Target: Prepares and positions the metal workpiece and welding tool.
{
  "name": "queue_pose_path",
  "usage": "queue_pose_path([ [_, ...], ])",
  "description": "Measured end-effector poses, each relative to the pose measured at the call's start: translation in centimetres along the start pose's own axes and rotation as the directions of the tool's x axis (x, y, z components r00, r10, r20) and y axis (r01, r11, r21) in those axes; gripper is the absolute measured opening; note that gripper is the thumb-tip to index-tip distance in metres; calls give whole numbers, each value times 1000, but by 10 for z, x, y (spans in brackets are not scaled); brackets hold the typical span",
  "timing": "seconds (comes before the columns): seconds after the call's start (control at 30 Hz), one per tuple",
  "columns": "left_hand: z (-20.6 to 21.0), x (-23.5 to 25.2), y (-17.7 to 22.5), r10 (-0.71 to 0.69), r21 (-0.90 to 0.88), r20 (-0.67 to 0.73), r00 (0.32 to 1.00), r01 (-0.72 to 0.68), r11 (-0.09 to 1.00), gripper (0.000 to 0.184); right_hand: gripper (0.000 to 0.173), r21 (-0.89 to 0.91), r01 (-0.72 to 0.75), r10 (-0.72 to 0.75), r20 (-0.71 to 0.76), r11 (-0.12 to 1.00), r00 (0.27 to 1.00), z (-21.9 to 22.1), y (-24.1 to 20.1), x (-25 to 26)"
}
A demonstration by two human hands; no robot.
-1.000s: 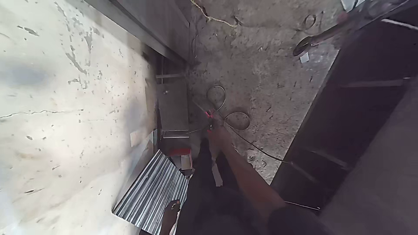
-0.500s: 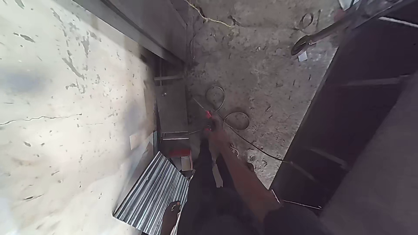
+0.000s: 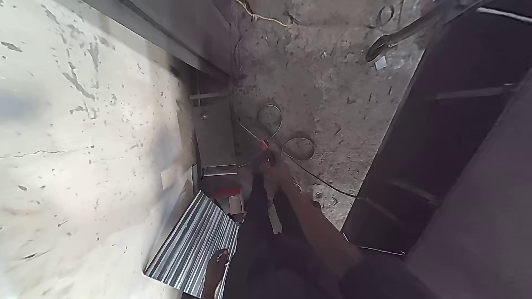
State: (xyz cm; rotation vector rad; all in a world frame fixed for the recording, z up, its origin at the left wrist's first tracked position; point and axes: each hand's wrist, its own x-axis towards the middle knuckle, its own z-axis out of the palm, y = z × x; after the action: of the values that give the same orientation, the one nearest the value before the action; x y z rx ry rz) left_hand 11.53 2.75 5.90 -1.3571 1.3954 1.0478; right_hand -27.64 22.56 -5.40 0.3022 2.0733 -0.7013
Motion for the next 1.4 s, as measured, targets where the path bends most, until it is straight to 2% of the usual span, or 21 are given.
queue_pose_path([
  [0.1,0,-3,1,15,9,10,1000,-15,1000,38,68,-58,16,-14,36,998,999,0,22,-31],
  [0.27,2,0,1,23,20,25,999,-24,1000,39,90,-190,-123,157,174,974,972,2,33,-69],
  [0.37,3,1,-1,38,8,18,999,-38,999,39,89,-243,-157,202,173,957,964,12,38,-71],
  [0.43,2,2,-3,33,9,10,999,-33,999,38,82,-256,-145,192,169,956,967,16,38,-67],
  [0.57,4,3,-8,11,53,14,1000,-12,999,38,82,-222,-107,154,209,969,966,6,44,-61],
  [0.7,4,5,-8,18,44,6,1000,-18,999,39,85,-213,-157,189,140,964,972,1,43,-68],
  [0.83,7,3,-5,48,56,10,999,-49,997,38,77,-187,-64,95,159,980,983,10,44,-60],
  [1.0,6,2,-7,50,63,0,999,-50,997,38,82,-197,-117,142,118,973,983,1,42,-66],
  [1.13,9,4,-8,47,82,3,999,-47,996,38,70,-176,-47,80,185,983,979,7,42,-60],
  [1.3,10,0,-7,63,83,5,998,-63,995,39,80,-154,-119,133,81,981,988,3,41,-67],
  [1.4,11,3,-7,58,79,3,998,-58,995,38,75,-145,-63,79,107,987,991,6,36,-56],
])
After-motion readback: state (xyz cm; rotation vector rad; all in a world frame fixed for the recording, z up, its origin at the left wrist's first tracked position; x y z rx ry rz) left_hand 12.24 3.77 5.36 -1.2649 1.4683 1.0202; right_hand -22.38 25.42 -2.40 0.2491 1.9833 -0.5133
